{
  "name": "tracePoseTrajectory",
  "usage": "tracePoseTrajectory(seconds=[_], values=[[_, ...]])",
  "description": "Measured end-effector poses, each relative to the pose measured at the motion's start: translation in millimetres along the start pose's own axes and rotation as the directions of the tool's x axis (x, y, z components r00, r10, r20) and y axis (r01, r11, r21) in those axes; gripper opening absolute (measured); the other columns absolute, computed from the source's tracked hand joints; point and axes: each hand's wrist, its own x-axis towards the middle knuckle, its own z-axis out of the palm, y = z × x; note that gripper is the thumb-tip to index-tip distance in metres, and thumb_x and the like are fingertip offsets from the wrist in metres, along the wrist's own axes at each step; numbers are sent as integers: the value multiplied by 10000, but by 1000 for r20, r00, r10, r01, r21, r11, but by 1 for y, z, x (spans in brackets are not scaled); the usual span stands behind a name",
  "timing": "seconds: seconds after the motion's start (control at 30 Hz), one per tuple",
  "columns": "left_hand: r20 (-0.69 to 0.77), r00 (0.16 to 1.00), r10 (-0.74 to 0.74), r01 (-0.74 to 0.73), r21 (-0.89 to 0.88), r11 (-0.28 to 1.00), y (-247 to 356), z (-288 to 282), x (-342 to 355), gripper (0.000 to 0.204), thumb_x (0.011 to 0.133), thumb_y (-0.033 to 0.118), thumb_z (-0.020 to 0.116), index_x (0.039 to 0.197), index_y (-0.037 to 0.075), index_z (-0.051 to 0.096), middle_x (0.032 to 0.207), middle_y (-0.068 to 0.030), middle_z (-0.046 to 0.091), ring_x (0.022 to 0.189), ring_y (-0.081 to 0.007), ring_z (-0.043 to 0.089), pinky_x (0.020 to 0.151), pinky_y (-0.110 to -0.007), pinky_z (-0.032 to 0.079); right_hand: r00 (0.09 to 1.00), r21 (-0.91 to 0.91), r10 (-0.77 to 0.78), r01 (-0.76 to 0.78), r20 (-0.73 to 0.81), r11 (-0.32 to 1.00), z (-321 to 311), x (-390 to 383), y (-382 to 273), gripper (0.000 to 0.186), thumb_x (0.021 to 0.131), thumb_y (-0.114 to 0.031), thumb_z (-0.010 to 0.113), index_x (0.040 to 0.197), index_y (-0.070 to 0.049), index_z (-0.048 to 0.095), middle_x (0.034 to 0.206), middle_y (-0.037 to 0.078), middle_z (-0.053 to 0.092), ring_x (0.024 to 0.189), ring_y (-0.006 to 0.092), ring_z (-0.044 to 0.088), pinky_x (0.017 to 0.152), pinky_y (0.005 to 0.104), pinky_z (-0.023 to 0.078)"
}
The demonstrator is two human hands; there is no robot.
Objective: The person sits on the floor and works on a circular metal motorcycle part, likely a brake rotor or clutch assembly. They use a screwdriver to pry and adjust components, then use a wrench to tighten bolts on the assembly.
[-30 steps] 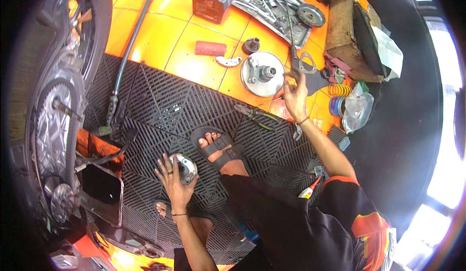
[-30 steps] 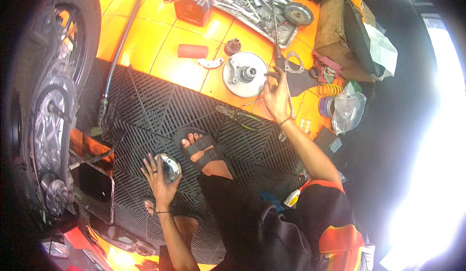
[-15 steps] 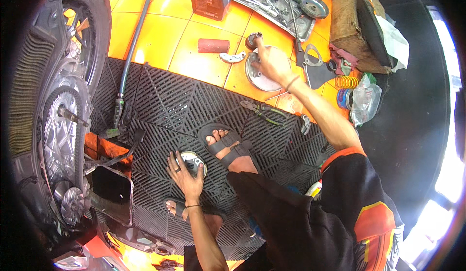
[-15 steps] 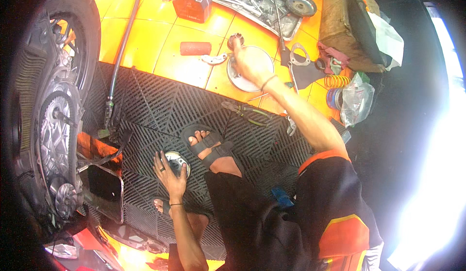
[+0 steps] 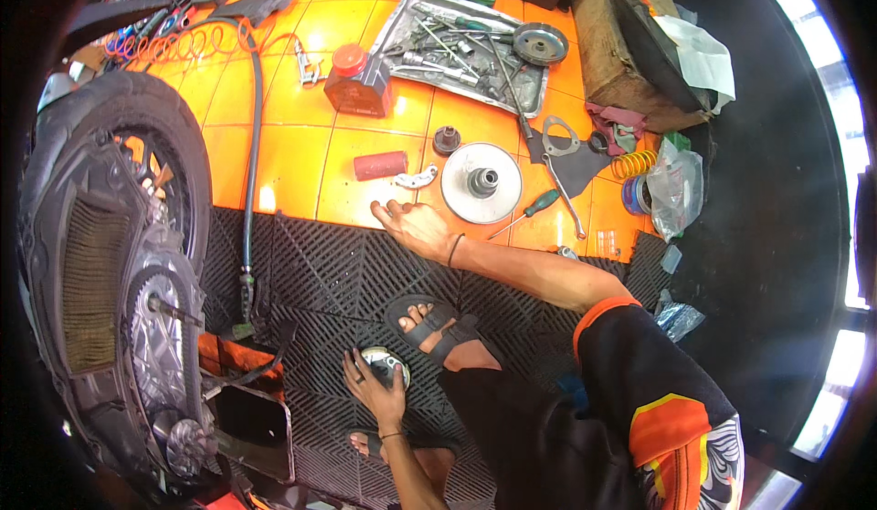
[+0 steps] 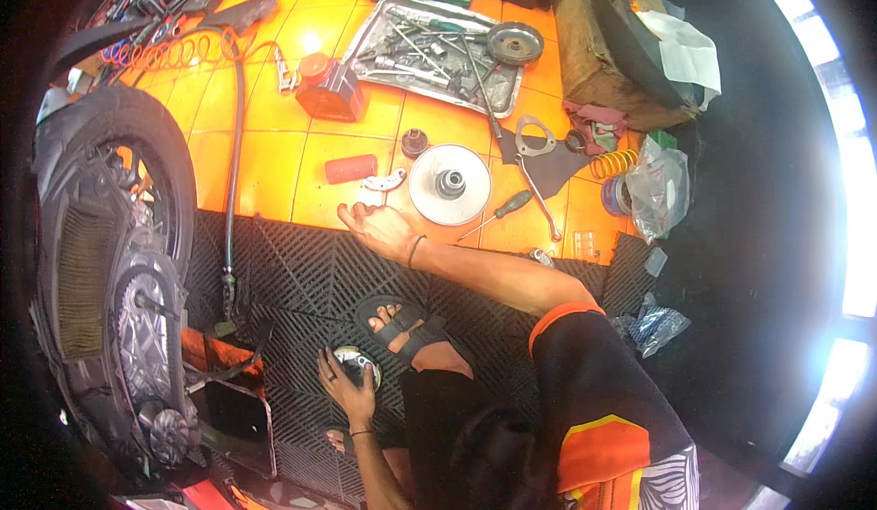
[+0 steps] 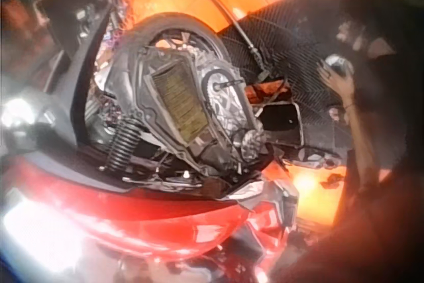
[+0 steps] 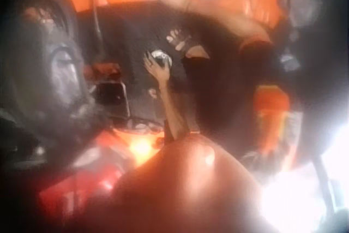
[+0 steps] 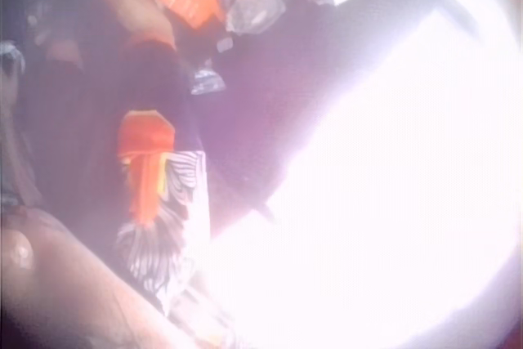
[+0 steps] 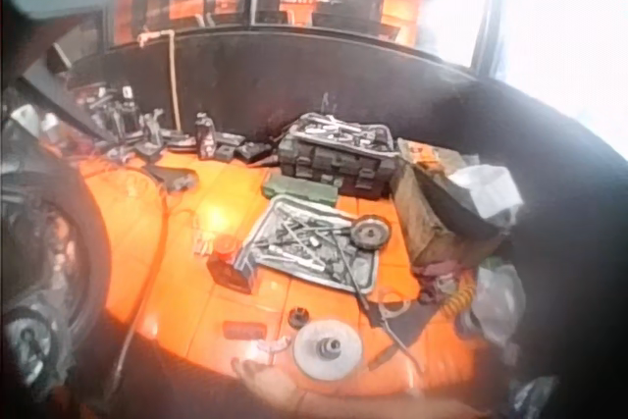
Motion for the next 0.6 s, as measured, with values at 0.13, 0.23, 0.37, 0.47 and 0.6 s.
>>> tracePoseTrajectory(seconds=[0.13,0.23,0.37,0.47,0.6], values=[[6,1000,-5,5,9,1000,0,0,-1,950,876,469,717,1602,33,287,1651,-207,270,1526,-433,212,1246,-581,155,997,76,36,-31,-69,997,-26,-19,10,455,860,-98,623,1294,-17,509,982,146,608,701,290,702,547,390,569],[18,1000,-23,23,14,1000,0,0,-2,947,878,471,715,1599,32,288,1651,-212,268,1525,-438,213,1243,-581,157,954,286,218,-154,-207,946,-51,-48,14,398,889,-104,674,1264,-36,559,993,153,648,730,347,691,634,419,563],[19,1000,-10,10,9,1000,-1,1,-1,943,876,463,719,1594,28,291,1649,-218,266,1523,-443,215,1240,-586,156,730,406,523,-359,-440,841,-72,-85,56,398,898,-134,724,1248,-23,570,984,160,697,790,374,693,682,437,553],[24,1000,-9,9,4,1000,-4,0,-1,954,878,468,719,1601,27,280,1657,-218,254,1527,-443,209,1243,-592,149,484,475,715,-537,-504,698,-84,-80,148,372,895,-152,729,1226,-40,601,976,179,711,853,398,697,745,463,551],[-5,1000,21,-21,0,1000,-3,0,-1,996,880,498,711,1622,31,240,1685,-214,207,1545,-440,185,1249,-598,139,775,-24,509,-557,-375,830,-103,-62,275,420,901,-136,654,1305,-60,567,1074,211,704,907,418,702,760,513,553]])
